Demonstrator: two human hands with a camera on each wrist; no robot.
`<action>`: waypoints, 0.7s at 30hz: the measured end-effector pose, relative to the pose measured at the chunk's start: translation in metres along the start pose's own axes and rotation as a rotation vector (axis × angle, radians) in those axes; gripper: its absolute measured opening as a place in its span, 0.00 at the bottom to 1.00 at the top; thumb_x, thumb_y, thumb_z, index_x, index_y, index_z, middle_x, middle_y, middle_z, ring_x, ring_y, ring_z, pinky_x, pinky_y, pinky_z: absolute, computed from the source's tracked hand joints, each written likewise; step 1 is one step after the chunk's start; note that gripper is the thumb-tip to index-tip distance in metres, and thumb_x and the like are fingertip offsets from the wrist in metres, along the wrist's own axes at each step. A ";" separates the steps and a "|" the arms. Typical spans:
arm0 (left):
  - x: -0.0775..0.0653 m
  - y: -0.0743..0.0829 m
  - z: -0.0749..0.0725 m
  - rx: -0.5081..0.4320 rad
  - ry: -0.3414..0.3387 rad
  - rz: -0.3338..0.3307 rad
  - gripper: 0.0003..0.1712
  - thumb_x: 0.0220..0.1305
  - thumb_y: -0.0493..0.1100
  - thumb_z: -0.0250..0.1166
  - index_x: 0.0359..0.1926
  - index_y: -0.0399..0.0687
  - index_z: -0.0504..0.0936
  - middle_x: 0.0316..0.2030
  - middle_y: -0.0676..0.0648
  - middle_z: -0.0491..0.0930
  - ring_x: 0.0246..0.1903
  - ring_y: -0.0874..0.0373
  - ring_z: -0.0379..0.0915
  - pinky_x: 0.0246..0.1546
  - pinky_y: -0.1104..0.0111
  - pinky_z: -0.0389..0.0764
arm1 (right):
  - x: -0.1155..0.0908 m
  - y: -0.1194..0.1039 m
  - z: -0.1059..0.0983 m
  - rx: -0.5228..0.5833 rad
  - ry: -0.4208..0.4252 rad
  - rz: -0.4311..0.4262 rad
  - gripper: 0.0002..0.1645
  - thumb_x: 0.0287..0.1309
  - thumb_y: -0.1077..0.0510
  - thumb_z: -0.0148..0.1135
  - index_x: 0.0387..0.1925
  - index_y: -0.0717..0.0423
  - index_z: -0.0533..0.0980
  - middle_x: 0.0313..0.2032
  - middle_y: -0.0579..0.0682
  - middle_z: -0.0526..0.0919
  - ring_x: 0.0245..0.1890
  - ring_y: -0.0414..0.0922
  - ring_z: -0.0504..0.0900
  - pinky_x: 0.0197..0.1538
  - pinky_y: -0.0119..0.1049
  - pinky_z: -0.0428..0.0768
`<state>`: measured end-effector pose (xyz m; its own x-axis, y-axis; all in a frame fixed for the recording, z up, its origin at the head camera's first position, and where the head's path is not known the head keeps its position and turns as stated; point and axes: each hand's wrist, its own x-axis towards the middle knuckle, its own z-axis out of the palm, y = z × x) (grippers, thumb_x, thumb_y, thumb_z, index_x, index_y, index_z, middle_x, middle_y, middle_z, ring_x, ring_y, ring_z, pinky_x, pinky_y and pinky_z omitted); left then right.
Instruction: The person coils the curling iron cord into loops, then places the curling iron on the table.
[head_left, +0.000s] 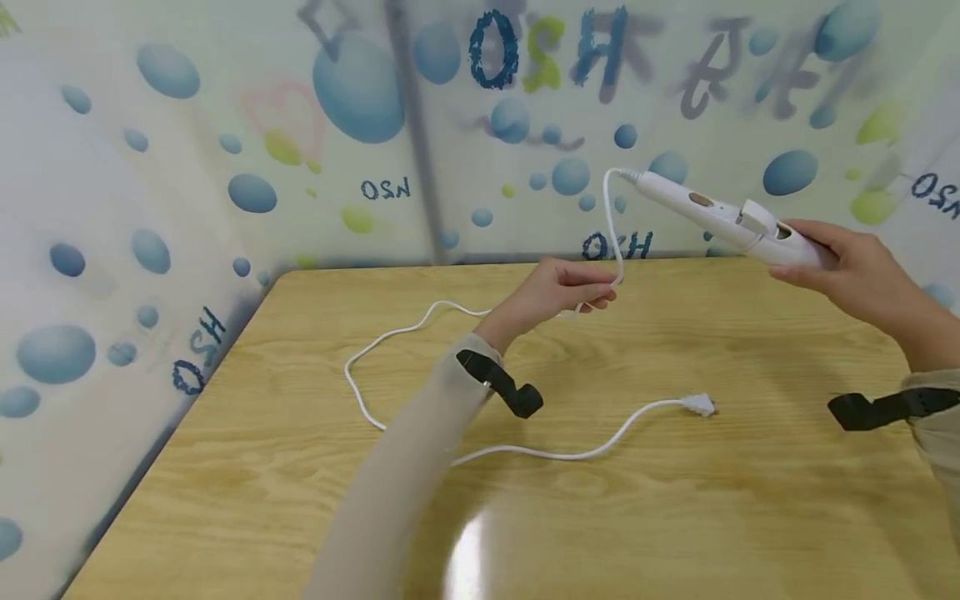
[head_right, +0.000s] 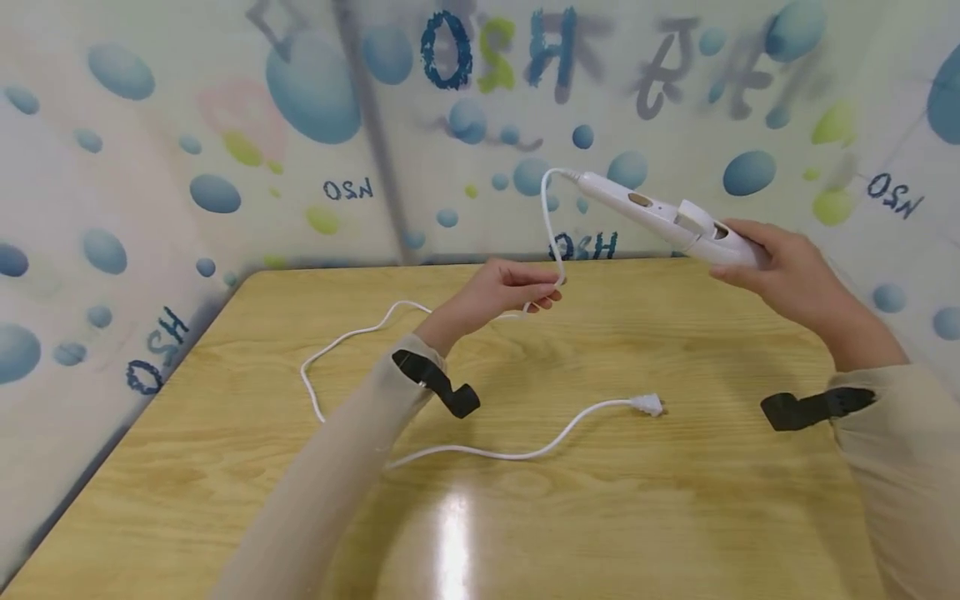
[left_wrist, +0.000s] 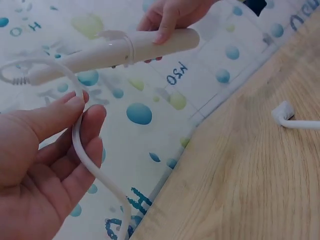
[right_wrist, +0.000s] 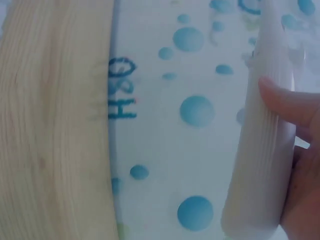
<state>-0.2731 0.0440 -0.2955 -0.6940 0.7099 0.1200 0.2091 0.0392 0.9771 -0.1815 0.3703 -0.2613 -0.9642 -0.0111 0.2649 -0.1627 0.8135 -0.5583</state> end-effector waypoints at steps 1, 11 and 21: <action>-0.001 0.001 0.001 -0.014 -0.013 -0.003 0.16 0.62 0.37 0.59 0.51 0.36 0.78 0.36 0.44 0.82 0.35 0.57 0.78 0.39 0.65 0.77 | -0.002 -0.004 0.000 0.017 0.000 -0.009 0.38 0.60 0.53 0.58 0.68 0.56 0.56 0.58 0.67 0.64 0.39 0.33 0.64 0.29 0.17 0.62; -0.005 0.001 -0.006 -0.054 -0.236 -0.071 0.13 0.65 0.36 0.56 0.44 0.30 0.79 0.28 0.45 0.77 0.29 0.57 0.70 0.38 0.66 0.74 | -0.026 -0.036 0.010 0.158 -0.028 -0.256 0.36 0.51 0.71 0.63 0.63 0.55 0.66 0.48 0.31 0.70 0.36 0.34 0.70 0.31 0.19 0.68; -0.012 0.024 -0.027 0.290 -0.313 -0.076 0.06 0.61 0.36 0.61 0.34 0.37 0.82 0.20 0.49 0.73 0.16 0.61 0.60 0.19 0.72 0.64 | -0.041 -0.044 0.020 0.106 -0.257 -0.483 0.38 0.45 0.72 0.66 0.60 0.53 0.69 0.45 0.35 0.71 0.32 0.37 0.67 0.24 0.30 0.71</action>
<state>-0.2784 0.0178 -0.2692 -0.4818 0.8747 -0.0536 0.3809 0.2641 0.8861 -0.1387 0.3228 -0.2635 -0.7925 -0.5206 0.3176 -0.6064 0.6177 -0.5006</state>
